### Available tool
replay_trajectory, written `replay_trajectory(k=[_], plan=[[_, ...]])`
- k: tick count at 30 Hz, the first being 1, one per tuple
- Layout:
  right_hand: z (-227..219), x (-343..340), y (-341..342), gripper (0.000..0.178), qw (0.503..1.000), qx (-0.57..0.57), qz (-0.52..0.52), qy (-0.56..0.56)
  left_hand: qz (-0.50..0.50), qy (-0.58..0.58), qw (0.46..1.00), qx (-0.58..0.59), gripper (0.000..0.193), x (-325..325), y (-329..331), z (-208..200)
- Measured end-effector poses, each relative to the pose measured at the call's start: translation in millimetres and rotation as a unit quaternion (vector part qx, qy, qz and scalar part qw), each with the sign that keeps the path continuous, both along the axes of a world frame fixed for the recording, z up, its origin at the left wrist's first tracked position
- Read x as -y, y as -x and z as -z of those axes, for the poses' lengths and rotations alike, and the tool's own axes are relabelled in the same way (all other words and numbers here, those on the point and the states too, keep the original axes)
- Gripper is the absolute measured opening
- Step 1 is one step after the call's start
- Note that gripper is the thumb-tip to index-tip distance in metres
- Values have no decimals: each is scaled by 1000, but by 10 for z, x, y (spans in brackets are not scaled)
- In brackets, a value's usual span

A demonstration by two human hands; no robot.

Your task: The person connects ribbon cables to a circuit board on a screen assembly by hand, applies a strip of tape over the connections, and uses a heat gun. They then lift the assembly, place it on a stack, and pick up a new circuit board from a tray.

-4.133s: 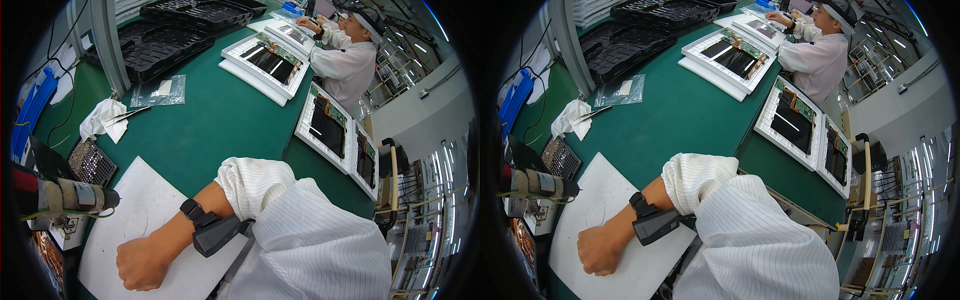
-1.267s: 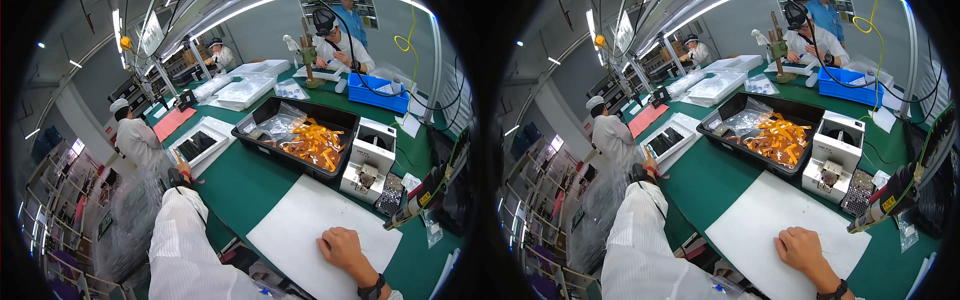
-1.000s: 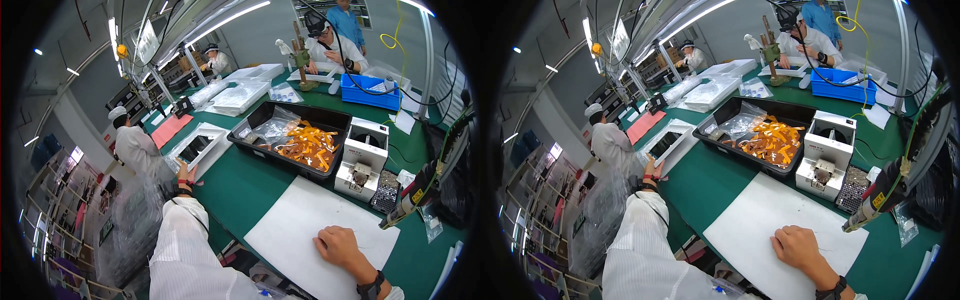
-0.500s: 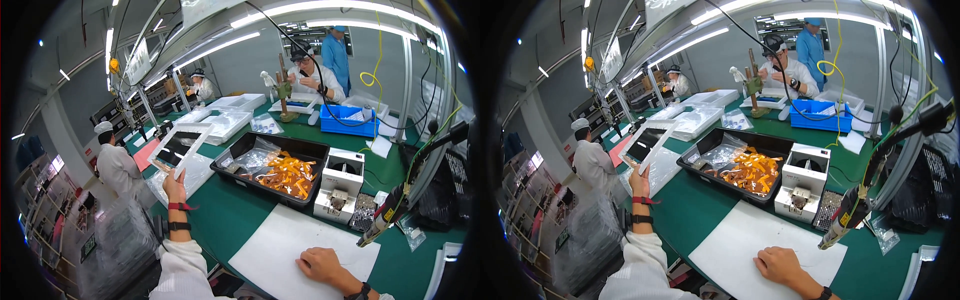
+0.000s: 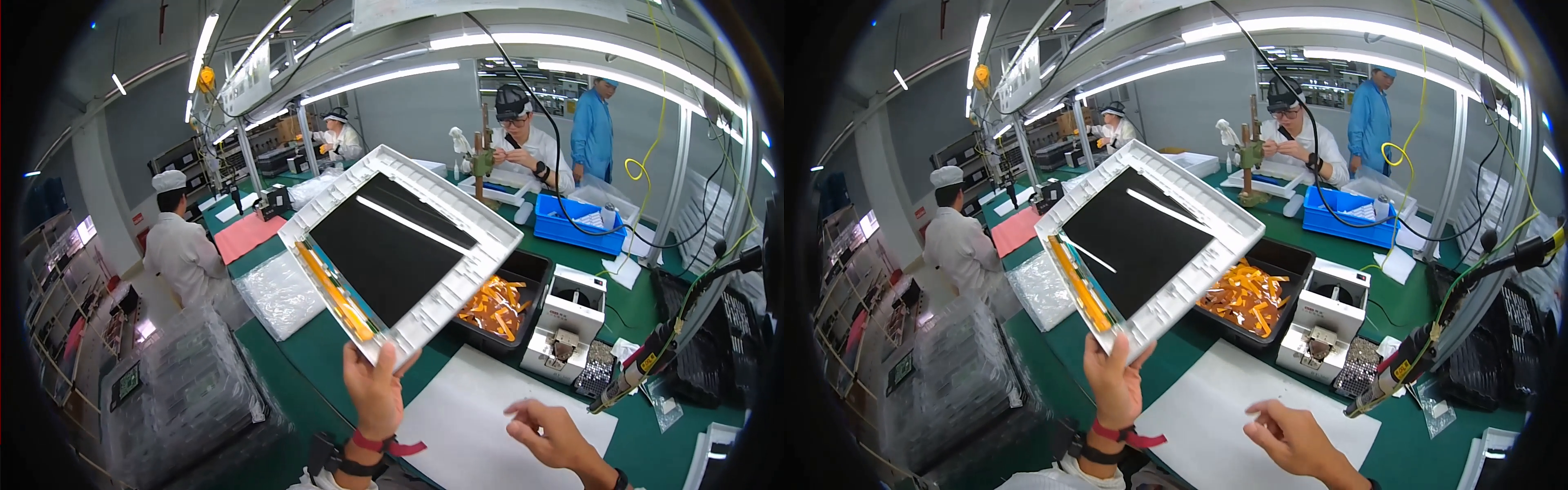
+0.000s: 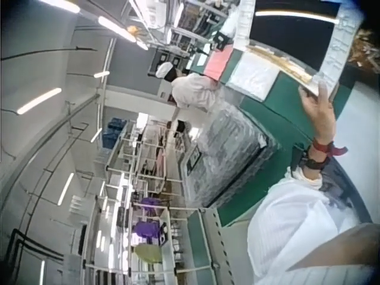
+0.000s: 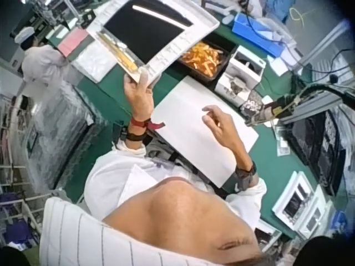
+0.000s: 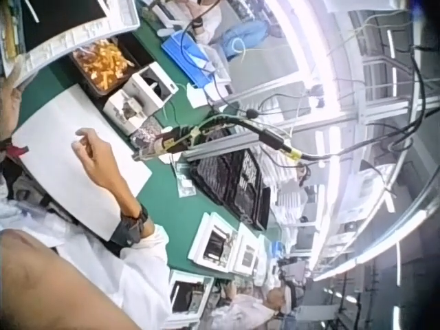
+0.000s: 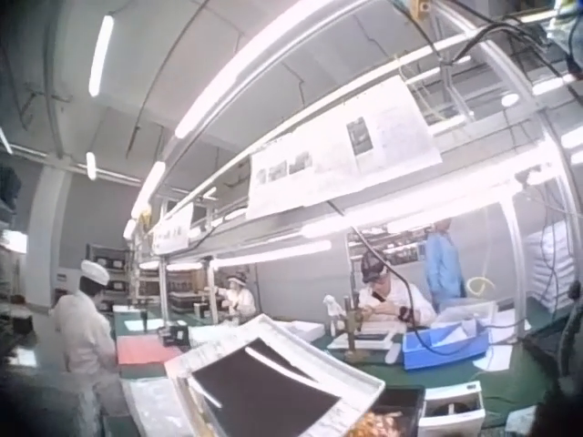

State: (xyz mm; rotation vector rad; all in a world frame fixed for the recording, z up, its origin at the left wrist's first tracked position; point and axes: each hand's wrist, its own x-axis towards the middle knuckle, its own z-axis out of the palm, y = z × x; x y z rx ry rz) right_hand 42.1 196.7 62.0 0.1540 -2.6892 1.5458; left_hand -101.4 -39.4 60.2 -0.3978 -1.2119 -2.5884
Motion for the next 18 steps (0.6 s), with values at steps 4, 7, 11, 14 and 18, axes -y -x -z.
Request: replay_trajectory(k=[4, 7, 11, 14, 18], plan=[[-179, 170, 229, 52, 967, 19, 9, 253, 3, 25, 999, 29, 42, -197, -323, 241], [-248, 380, 410, 46, 928, -11, 32, 371, 25, 50, 998, 23, 52, -303, -525, 344], [-57, 493, 571, 35, 919, -85, 84, 376, 48, 92, 995, -7, 59, -370, -719, 372], [53, 483, 563, 33, 908, -129, 122, 379, 52, 60, 996, -49, 60, -431, -804, 337], [33, 469, 528, 31, 858, -193, 169, 445, 80, 138, 947, -279, 93, -205, -569, 849]])
